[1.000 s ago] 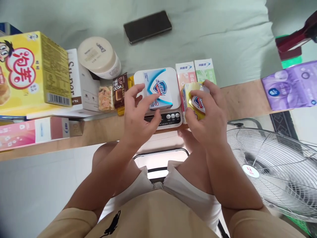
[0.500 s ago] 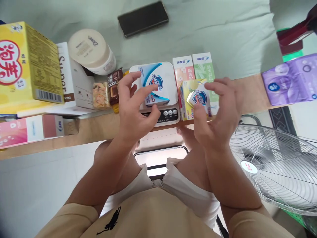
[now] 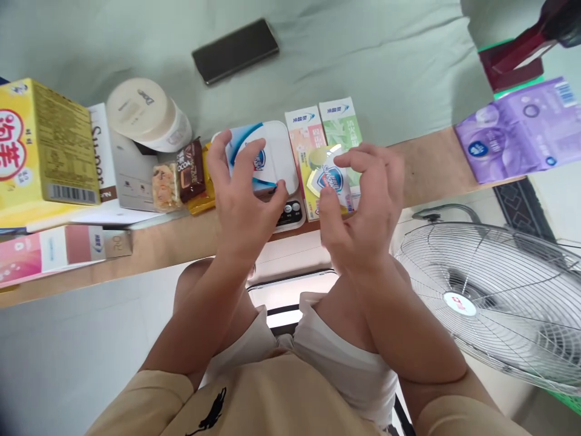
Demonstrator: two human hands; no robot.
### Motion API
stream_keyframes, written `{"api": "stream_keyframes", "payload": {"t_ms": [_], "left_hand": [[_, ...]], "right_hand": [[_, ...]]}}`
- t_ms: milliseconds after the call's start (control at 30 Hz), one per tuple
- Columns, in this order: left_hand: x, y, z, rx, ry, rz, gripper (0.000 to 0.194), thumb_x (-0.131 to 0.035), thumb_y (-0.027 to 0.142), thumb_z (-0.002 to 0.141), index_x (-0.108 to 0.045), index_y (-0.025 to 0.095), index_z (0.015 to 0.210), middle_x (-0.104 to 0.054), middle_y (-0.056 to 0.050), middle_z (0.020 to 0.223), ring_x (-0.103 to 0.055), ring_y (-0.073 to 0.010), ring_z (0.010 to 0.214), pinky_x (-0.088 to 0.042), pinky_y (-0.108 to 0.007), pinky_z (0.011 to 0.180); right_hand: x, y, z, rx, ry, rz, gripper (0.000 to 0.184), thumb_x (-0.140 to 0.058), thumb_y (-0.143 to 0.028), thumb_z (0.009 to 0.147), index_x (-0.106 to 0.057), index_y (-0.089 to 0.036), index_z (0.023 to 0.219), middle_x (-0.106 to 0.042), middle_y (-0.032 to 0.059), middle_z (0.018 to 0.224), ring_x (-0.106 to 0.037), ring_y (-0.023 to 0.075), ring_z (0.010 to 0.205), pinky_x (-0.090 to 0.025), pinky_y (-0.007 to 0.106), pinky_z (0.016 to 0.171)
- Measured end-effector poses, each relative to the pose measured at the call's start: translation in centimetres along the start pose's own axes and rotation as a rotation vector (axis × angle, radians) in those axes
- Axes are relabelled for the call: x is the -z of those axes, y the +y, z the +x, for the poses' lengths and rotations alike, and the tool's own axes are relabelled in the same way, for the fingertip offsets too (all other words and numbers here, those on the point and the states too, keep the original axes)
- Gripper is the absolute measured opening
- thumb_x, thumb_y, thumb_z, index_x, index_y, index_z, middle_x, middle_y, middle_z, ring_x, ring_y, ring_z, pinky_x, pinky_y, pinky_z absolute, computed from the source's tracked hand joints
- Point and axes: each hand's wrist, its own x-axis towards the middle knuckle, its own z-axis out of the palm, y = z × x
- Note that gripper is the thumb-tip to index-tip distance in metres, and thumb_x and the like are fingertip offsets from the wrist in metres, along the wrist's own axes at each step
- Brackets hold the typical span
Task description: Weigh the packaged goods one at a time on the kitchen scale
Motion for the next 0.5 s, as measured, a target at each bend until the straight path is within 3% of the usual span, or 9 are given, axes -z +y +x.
{"api": "stream_keyframes", "payload": {"t_ms": [233, 367, 500], "left_hand": [[0.3, -1.3, 0.3, -0.104, 0.197, -0.022, 0.033, -0.068, 0.041, 0.097, -0.062, 0.033, 0.129, -0.045, -0.008, 0.156, -0.049, -0.0352, 0.150, -0.049, -0.062, 0.126], [0.8, -1.5, 2.4, -0.054, 0.119, -0.074, 0.035, -0.066, 0.039, 0.098, -0.062, 0.034, 0.132, -0.043, -0.008, 0.160, -0.042, -0.0339, 0.158, -0.043, -0.057, 0.131], [-1.0, -0.3, 7.0, -0.008, 0.036, -0.123, 0.036, -0.074, 0.040, 0.093, -0.067, 0.034, 0.128, -0.041, -0.007, 0.164, -0.039, -0.0331, 0.160, -0.039, -0.054, 0.136]], "right_hand": [[-0.1, 0.5, 0.2, 0.012, -0.018, -0.102, 0.027, -0.053, -0.038, 0.100, -0.062, -0.027, 0.122, -0.067, 0.0155, 0.122, -0.064, 0.0334, 0.130, -0.055, 0.065, 0.116], [-0.4, 0.1, 0.2, -0.036, -0.067, -0.057, 0.027, -0.056, -0.030, 0.096, -0.060, -0.025, 0.122, -0.067, 0.0151, 0.130, -0.065, 0.0315, 0.130, -0.056, 0.061, 0.115], [-0.5, -0.1, 0.0, -0.175, -0.185, -0.058, 0.025, -0.058, -0.028, 0.095, -0.064, -0.027, 0.120, -0.063, 0.0134, 0.137, -0.065, 0.0303, 0.130, -0.060, 0.055, 0.108]]}}
